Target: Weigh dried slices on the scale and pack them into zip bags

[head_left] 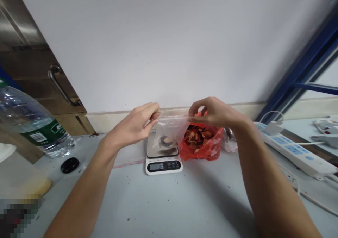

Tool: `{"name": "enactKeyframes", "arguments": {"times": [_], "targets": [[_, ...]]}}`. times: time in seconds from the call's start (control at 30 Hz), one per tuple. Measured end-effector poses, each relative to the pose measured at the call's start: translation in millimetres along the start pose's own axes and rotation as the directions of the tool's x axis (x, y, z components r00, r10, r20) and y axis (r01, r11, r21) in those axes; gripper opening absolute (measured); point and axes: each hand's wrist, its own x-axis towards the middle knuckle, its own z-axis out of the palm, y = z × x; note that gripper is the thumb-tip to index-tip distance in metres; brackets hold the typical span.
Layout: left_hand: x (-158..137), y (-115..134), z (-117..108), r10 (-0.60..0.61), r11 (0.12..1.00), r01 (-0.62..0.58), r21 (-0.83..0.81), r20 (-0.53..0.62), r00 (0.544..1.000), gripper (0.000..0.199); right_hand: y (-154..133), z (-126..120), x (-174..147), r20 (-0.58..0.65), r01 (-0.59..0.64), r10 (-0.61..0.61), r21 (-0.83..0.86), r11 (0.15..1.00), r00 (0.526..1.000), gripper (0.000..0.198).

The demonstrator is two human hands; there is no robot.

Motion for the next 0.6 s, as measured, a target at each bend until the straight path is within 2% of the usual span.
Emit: {"name": "enactKeyframes", "arguments": {"times": [0.13,0.17,0.23,0.3,0.37,0.43,0.47,0.53,0.6], "targets": [[5,18,7,0.138,0.981,-0.122,0.151,-0.098,0.986,0.024,-18,7,-4,0.171,0.106,-0.111,0.038,0.994,0.979,0.053],[7,24,10,0.168,0.972,-0.148,0.181,-0.101,0.981,0.025,-21,10,-4,0.214,0.130,-0.140,0.056,0.990,0.967,0.052],[10,34,17,0.207,0.961,-0.184,0.206,-0.094,0.974,0.025,-23,15,-5,0.264,0.160,-0.172,0.066,0.985,0.949,0.035],[12,39,23,0.216,0.962,-0.192,0.196,-0.109,0.970,0.019,-18,10,-9,0.252,0.147,-0.158,0.061,0.987,0.955,0.023],[13,39,27,0.208,0.969,-0.186,0.161,-0.132,0.969,0.013,-7,-4,-21,0.143,0.103,-0.111,0.059,0.993,0.983,0.021],[13,35,31,0.192,0.978,-0.181,0.105,-0.104,0.976,0.013,8,-22,-40,-0.074,0.046,-0.044,0.031,0.998,0.996,0.026],[13,32,33,0.181,0.982,-0.176,0.073,-0.067,0.981,0.013,17,-31,-51,-0.207,0.009,-0.009,-0.002,1.000,0.978,0.029],[14,28,40,0.145,0.989,-0.146,0.013,0.039,0.989,0.013,39,-41,-74,-0.459,-0.067,0.014,-0.101,0.993,0.888,0.030],[15,27,47,0.100,0.995,-0.097,-0.030,0.147,0.984,0.014,64,-39,-95,-0.593,-0.158,-0.017,-0.241,0.958,0.805,0.034]]}}
